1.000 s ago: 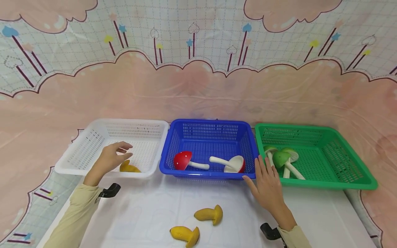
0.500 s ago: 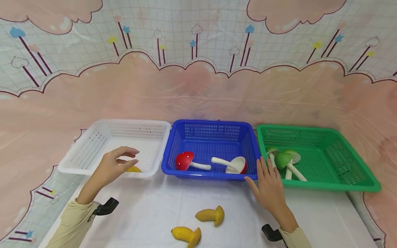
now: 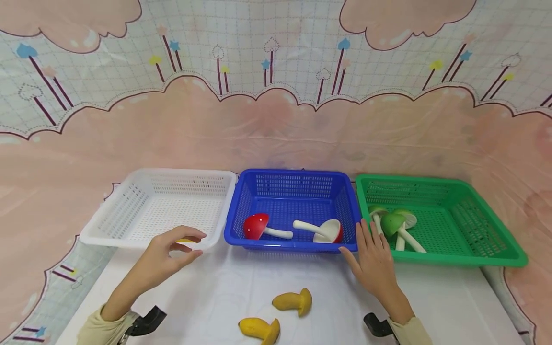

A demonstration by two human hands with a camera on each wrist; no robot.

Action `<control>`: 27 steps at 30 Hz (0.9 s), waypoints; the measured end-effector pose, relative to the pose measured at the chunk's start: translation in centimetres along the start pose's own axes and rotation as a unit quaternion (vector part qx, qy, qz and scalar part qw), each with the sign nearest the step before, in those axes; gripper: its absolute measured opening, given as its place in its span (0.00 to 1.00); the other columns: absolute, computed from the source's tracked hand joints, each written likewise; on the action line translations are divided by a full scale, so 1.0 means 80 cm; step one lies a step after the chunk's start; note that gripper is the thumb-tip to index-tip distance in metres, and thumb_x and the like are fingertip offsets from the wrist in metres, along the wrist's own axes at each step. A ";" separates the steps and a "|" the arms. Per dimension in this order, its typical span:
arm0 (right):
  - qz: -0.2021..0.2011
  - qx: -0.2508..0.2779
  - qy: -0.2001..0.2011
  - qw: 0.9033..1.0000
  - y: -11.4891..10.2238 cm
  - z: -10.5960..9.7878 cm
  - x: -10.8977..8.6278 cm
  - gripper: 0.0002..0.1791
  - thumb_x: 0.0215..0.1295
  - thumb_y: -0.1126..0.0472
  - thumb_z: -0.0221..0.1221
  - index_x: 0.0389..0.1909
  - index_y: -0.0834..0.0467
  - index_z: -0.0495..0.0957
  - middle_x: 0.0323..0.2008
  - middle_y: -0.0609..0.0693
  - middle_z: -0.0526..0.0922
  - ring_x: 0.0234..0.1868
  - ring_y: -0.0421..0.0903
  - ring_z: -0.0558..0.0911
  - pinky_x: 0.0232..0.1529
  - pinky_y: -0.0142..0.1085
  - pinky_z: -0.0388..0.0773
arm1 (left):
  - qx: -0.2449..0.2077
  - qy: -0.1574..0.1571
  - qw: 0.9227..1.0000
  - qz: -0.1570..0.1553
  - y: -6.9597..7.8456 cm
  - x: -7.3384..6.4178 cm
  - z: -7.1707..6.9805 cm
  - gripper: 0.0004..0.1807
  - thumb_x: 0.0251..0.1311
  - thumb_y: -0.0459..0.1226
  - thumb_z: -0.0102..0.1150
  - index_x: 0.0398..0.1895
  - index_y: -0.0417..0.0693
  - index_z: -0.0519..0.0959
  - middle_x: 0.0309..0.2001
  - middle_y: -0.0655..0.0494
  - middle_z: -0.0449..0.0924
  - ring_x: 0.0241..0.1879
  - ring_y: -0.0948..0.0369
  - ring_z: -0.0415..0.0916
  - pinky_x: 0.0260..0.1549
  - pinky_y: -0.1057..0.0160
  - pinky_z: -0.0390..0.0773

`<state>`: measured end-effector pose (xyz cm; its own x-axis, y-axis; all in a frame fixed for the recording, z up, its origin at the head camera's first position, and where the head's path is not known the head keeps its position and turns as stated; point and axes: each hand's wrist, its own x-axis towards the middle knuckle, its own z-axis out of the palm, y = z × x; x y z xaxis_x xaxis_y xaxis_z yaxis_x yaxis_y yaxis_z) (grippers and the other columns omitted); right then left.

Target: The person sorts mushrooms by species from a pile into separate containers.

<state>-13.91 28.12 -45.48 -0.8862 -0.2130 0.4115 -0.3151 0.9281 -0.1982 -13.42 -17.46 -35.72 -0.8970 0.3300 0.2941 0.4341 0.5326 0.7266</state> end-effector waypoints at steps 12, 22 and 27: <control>-0.003 0.001 0.005 1.000 0.000 -0.001 0.002 0.41 0.68 0.41 0.50 0.69 0.68 0.56 0.67 0.67 0.59 0.69 0.64 0.55 0.60 0.63 0.57 | -0.036 -0.063 0.997 0.013 0.017 -0.026 0.036 0.19 0.50 0.30 0.69 0.47 0.53 0.79 0.44 0.62 0.80 0.43 0.62 0.76 0.36 0.63 0.81; 0.003 -0.002 0.001 1.000 -0.005 -0.004 0.002 0.41 0.68 0.40 0.49 0.68 0.68 0.57 0.68 0.67 0.59 0.69 0.64 0.55 0.60 0.63 0.57 | -0.071 -0.112 0.991 -0.003 0.019 -0.027 0.065 0.22 0.49 0.31 0.70 0.48 0.55 0.78 0.44 0.64 0.78 0.43 0.62 0.75 0.37 0.65 0.81; 0.003 -0.003 0.001 1.000 -0.005 -0.004 0.001 0.41 0.68 0.40 0.49 0.69 0.68 0.56 0.68 0.67 0.59 0.69 0.64 0.55 0.61 0.63 0.56 | -0.075 -0.139 0.987 -0.006 0.017 -0.028 0.081 0.22 0.48 0.30 0.70 0.48 0.53 0.78 0.44 0.64 0.77 0.42 0.63 0.74 0.36 0.65 0.80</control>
<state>-13.75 27.85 -45.12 -0.8873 -0.2064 0.4124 -0.3074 0.9313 -0.1952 -10.28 -12.45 -39.43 -0.8360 0.5358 0.1181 0.3873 0.4238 0.8188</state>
